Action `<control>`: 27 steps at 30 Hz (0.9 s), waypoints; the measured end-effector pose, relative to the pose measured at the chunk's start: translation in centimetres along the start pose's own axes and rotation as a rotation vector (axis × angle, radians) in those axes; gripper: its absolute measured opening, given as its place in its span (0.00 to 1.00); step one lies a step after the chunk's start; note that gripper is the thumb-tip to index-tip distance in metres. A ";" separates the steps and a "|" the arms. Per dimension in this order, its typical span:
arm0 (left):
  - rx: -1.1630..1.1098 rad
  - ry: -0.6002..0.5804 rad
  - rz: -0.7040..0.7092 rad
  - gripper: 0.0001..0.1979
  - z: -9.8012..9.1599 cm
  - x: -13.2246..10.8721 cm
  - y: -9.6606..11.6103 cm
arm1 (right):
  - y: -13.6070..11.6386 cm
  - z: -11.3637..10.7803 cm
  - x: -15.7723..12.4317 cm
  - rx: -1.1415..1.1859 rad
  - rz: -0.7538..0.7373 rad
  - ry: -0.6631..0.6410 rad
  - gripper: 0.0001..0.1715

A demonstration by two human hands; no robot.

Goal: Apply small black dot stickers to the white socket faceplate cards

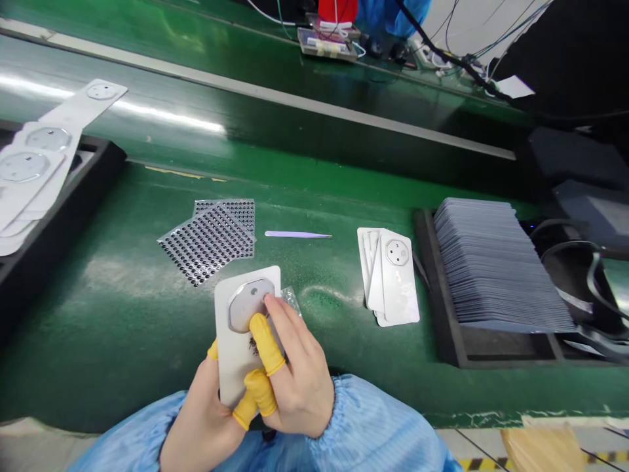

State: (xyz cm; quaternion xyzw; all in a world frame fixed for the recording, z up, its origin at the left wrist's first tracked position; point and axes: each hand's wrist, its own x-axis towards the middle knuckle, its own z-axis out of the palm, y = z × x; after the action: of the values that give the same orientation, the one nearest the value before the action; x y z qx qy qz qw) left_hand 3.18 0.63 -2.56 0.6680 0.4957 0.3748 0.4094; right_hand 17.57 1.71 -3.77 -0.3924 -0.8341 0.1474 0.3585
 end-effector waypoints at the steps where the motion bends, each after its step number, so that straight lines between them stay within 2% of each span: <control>1: -0.012 0.003 -0.015 0.21 0.1 -0.1 -0.1 | 0.0 0.0 0.0 0.010 0.004 0.001 0.37; 4: -0.098 0.020 -0.130 0.22 0.5 -0.4 -0.5 | 0.2 0.1 0.0 0.054 0.043 -0.029 0.37; 6: -0.280 0.067 -0.258 0.27 0.8 -0.6 -0.5 | 0.3 0.2 0.0 0.127 0.073 -0.026 0.34; 9: -0.629 0.088 -0.464 0.33 0.9 -1.0 -0.4 | 0.6 0.4 -0.3 0.261 0.208 0.110 0.29; 12: -0.762 0.086 -0.541 0.31 0.1 -0.9 -0.6 | 0.7 0.8 -0.7 0.398 0.424 0.249 0.30; 14: -0.743 0.122 -0.505 0.28 -0.7 -0.3 -1.0 | 0.7 1.3 -0.8 0.455 0.471 0.271 0.31; 19: -0.616 0.136 -0.474 0.14 -2.2 1.4 -0.9 | -0.1 1.8 -0.6 0.461 0.416 0.222 0.31; 23: -0.419 0.342 -0.486 0.09 -3.2 1.2 -0.5 | -0.2 1.5 0.0 0.431 0.372 0.137 0.29; 27: -0.205 0.547 -0.503 0.11 -6.9 0.8 -2.2 | 1.0 1.9 -0.3 0.118 0.232 -0.004 0.28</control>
State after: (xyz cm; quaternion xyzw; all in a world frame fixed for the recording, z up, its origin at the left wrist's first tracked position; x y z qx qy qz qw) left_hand -3.73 3.00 -1.86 0.3564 0.6948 0.4748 0.4060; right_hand 16.94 2.22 -5.76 -0.4641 -0.7739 0.2372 0.3597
